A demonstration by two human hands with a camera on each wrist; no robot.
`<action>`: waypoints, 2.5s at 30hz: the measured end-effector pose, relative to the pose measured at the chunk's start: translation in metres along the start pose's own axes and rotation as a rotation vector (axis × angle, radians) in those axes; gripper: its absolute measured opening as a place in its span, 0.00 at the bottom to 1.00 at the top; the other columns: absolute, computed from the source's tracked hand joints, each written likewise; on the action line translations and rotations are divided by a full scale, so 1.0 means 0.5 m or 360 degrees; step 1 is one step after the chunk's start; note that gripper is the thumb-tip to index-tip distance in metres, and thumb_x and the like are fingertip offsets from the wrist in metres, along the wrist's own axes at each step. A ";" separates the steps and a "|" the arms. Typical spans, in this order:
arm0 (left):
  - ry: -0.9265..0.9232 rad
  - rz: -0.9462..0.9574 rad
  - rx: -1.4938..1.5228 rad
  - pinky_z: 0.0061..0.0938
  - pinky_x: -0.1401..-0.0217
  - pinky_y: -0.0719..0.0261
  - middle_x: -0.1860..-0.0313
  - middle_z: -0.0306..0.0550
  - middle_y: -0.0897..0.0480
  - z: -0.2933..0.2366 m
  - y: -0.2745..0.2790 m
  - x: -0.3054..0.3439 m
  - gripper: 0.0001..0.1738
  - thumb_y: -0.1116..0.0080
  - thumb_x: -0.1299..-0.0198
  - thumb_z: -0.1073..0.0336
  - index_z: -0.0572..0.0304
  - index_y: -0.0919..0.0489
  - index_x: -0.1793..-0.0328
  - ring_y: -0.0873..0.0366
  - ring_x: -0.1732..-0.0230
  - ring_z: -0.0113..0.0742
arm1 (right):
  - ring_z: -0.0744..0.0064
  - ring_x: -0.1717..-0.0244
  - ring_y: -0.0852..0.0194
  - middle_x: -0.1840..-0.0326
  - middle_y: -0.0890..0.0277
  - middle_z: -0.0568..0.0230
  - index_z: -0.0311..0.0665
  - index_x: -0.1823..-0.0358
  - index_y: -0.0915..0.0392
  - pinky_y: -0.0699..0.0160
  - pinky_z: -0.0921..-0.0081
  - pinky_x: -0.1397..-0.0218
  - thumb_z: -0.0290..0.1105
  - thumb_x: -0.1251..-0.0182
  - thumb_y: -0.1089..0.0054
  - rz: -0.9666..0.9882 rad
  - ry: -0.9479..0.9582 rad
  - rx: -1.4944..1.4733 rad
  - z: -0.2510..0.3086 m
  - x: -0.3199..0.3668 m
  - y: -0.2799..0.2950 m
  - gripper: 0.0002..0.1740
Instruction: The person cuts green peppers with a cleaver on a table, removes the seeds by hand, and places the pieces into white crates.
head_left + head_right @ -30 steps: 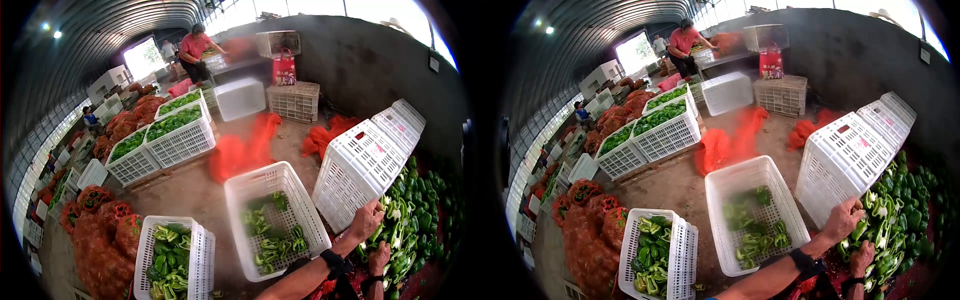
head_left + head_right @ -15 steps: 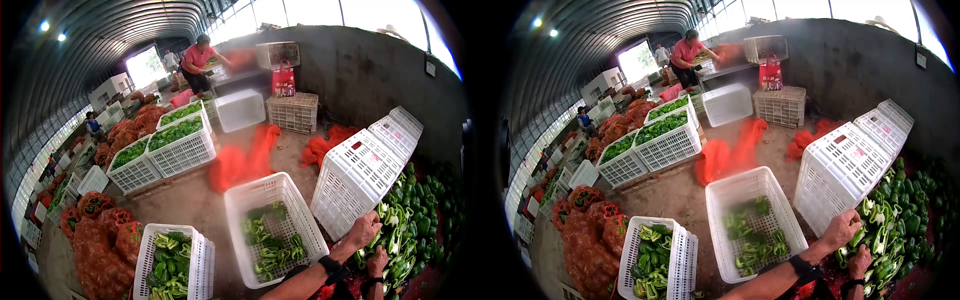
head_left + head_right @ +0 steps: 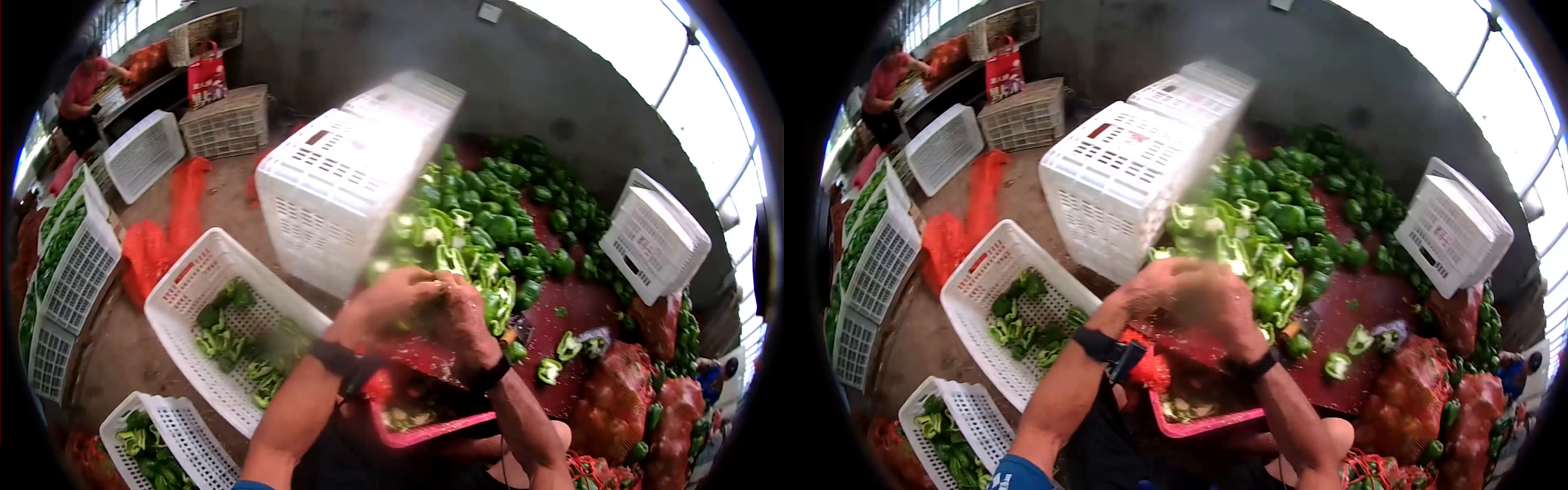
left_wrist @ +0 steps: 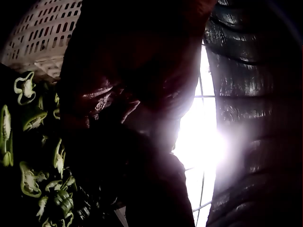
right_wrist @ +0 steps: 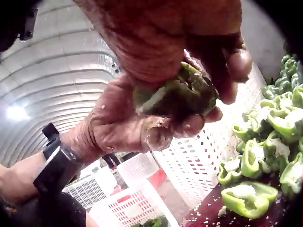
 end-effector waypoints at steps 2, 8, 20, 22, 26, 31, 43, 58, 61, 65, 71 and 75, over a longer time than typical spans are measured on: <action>0.0044 0.0098 -0.0075 0.29 0.49 0.17 0.46 0.54 0.15 -0.038 -0.024 0.031 0.29 0.38 0.35 0.54 0.69 0.20 0.36 0.17 0.51 0.38 | 0.50 0.60 0.17 0.59 0.18 0.50 0.39 0.47 0.19 0.19 0.61 0.58 0.28 0.42 0.32 0.0008 -0.0038 -0.0231 0.035 -0.001 0.025 0.20; 0.0237 0.0481 -0.0178 0.27 0.46 0.17 0.40 0.46 0.17 -0.038 -0.045 0.047 0.35 0.32 0.43 0.65 0.67 0.26 0.28 0.18 0.49 0.31 | 0.59 0.63 0.13 0.60 0.14 0.56 0.34 0.51 0.17 0.13 0.64 0.56 0.36 0.42 0.23 0.0184 -0.0059 0.0002 0.076 0.016 0.057 0.20; -0.0109 0.0773 0.1033 0.41 0.41 0.14 0.35 0.62 0.22 -0.094 -0.047 0.079 0.40 0.37 0.41 0.66 0.76 0.37 0.23 0.16 0.44 0.49 | 0.77 0.61 0.20 0.58 0.16 0.62 0.31 0.51 0.18 0.21 0.78 0.60 0.26 0.28 0.45 0.0096 -0.0090 -0.0991 0.037 0.064 0.116 0.10; -0.0107 0.0614 0.1345 0.44 0.45 0.10 0.34 0.65 0.23 -0.115 -0.046 0.081 0.40 0.41 0.36 0.65 0.77 0.40 0.22 0.15 0.44 0.52 | 0.76 0.63 0.21 0.61 0.17 0.58 0.32 0.54 0.18 0.22 0.77 0.62 0.28 0.27 0.44 0.0032 -0.0012 -0.0630 0.025 0.067 0.128 0.09; -0.0007 0.0543 0.1567 0.35 0.71 0.08 0.34 0.66 0.24 -0.112 -0.038 0.076 0.40 0.45 0.28 0.59 0.76 0.46 0.19 0.12 0.50 0.51 | 0.83 0.69 0.24 0.67 0.17 0.67 0.32 0.52 0.17 0.25 0.80 0.66 0.33 0.22 0.43 0.0067 -0.0568 -0.0739 -0.061 0.112 0.073 0.12; -0.0108 0.0652 0.1046 0.31 0.62 0.08 0.32 0.60 0.23 -0.090 -0.055 0.061 0.36 0.48 0.25 0.57 0.73 0.42 0.20 0.14 0.44 0.46 | 0.85 0.73 0.27 0.69 0.19 0.70 0.32 0.47 0.17 0.29 0.83 0.71 0.39 0.20 0.46 -0.0061 -0.0403 -0.0719 -0.016 0.071 0.066 0.17; 0.0257 0.0366 0.0202 0.30 0.45 0.15 0.33 0.55 0.22 -0.039 -0.107 0.055 0.46 0.60 0.28 0.29 0.60 0.32 0.22 0.18 0.42 0.42 | 0.88 0.78 0.35 0.68 0.20 0.75 0.36 0.47 0.17 0.39 0.87 0.77 0.33 0.29 0.42 0.0384 -0.0871 -0.1310 -0.045 0.125 0.006 0.14; -0.0623 -0.0420 -0.0659 0.23 0.79 0.23 0.68 0.45 0.18 -0.075 0.047 0.039 0.26 0.48 0.25 0.43 0.63 0.21 0.54 0.18 0.75 0.27 | 0.47 0.73 0.23 0.76 0.24 0.41 0.32 0.70 0.25 0.22 0.56 0.66 0.34 0.40 0.41 0.0028 -0.0873 0.0370 -0.348 0.304 -0.099 0.11; -0.0686 -0.0445 -0.0705 0.24 0.79 0.23 0.69 0.43 0.18 -0.077 0.057 0.042 0.24 0.46 0.25 0.46 0.63 0.21 0.56 0.18 0.75 0.26 | 0.78 0.72 0.27 0.70 0.19 0.69 0.32 0.55 0.16 0.26 0.73 0.69 0.29 0.34 0.45 -0.0040 -0.0988 -0.0850 -0.280 0.252 -0.068 0.12; -0.0413 -0.0474 -0.0732 0.24 0.79 0.23 0.70 0.42 0.18 -0.047 0.058 0.031 0.23 0.45 0.26 0.48 0.63 0.20 0.56 0.18 0.76 0.26 | 0.73 0.71 0.22 0.71 0.18 0.61 0.37 0.61 0.16 0.23 0.66 0.66 0.35 0.37 0.40 0.0224 -0.1072 -0.0135 -0.299 0.288 -0.105 0.11; -0.0400 -0.0505 -0.0910 0.25 0.78 0.23 0.74 0.41 0.19 -0.048 0.059 0.039 0.17 0.41 0.28 0.54 0.63 0.18 0.53 0.19 0.76 0.27 | 0.44 0.67 0.19 0.68 0.18 0.41 0.32 0.65 0.19 0.20 0.55 0.60 0.35 0.40 0.41 0.0174 -0.0945 -0.0033 -0.334 0.301 -0.102 0.12; -0.0127 -0.0416 -0.0960 0.26 0.78 0.22 0.76 0.41 0.19 -0.008 0.060 0.019 0.17 0.37 0.31 0.56 0.65 0.17 0.53 0.20 0.78 0.26 | 0.53 0.72 0.22 0.72 0.20 0.44 0.30 0.68 0.21 0.23 0.58 0.64 0.34 0.41 0.39 0.0414 -0.0927 0.0663 -0.334 0.323 -0.146 0.12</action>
Point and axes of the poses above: each hand's wrist, its own x-axis away from the middle knuckle, its own y-axis out of the back of the hand, z = x × y, the point moved 8 cm from there along -x, towards the middle knuckle
